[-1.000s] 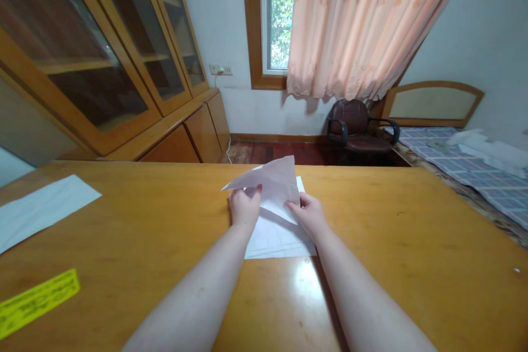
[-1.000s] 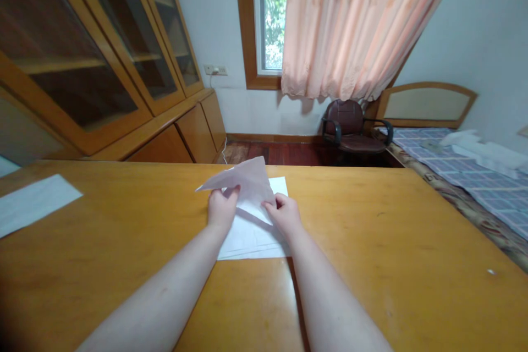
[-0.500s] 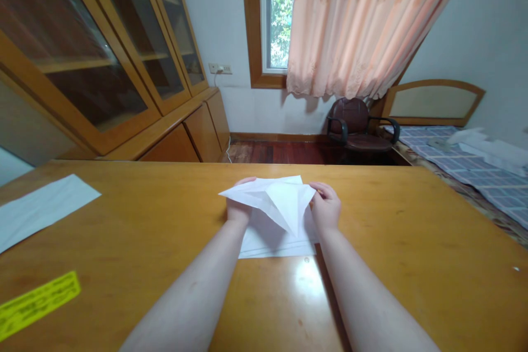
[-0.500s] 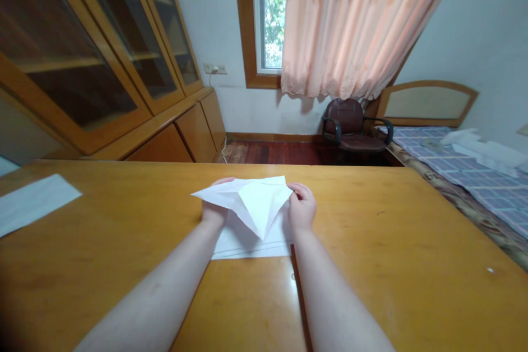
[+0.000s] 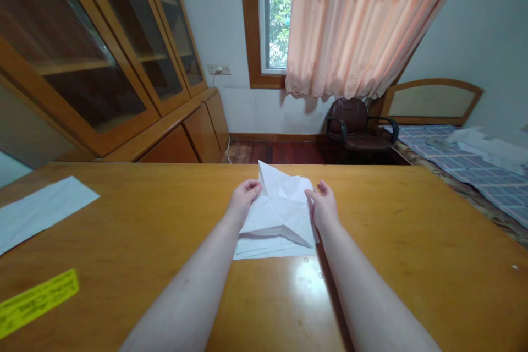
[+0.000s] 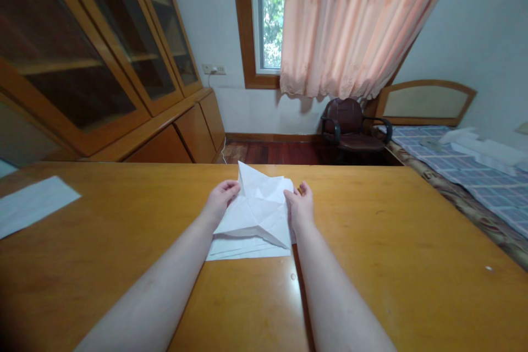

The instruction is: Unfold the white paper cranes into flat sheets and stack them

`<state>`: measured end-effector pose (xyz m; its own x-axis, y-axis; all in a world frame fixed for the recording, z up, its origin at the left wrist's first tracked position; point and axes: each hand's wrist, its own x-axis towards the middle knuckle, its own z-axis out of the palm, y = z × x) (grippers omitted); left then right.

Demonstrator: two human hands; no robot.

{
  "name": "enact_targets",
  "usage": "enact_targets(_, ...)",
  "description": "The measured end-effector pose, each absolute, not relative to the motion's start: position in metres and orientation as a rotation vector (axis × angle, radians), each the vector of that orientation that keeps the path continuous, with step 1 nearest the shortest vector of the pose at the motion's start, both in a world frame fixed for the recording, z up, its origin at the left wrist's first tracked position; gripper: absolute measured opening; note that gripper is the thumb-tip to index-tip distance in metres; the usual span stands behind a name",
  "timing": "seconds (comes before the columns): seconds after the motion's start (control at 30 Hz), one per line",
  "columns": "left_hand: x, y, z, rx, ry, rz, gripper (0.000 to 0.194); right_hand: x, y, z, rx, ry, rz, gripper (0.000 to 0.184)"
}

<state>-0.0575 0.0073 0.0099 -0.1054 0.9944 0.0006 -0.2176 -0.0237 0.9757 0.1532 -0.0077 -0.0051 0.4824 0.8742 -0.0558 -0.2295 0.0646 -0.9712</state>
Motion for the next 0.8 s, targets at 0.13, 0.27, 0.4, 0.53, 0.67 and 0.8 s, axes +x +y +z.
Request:
enact_targets(0.13,-0.064,0.011,-0.001,1.294,1.453,1.352,0.028,0.154,-0.007,-0.01,-1.347,-0.715,0.922,0.069)
enact_targets(0.27,-0.071,0.005,0.0,1.655,1.826,1.24,0.024,0.152,-0.009,-0.01,-1.335,-0.847,1.126,0.056)
enact_targets(0.4,-0.058,-0.009,0.005,2.093,1.968,1.15,0.03,0.146,-0.016,-0.004,-1.499,-1.211,0.986,0.032)
enact_targets(0.53,-0.04,-0.02,-0.004,2.347,1.588,0.927,0.036,0.145,-0.02,0.003,-1.618,-1.385,0.867,0.024)
enact_targets(0.67,-0.037,-0.022,-0.012,2.321,1.521,0.661,0.049,0.148,-0.02,0.004,-1.631,-1.377,0.85,0.022)
enact_targets(0.8,-0.037,-0.021,-0.001,2.366,1.829,0.549,0.054,0.153,-0.017,0.001,-1.674,-1.293,0.764,0.025)
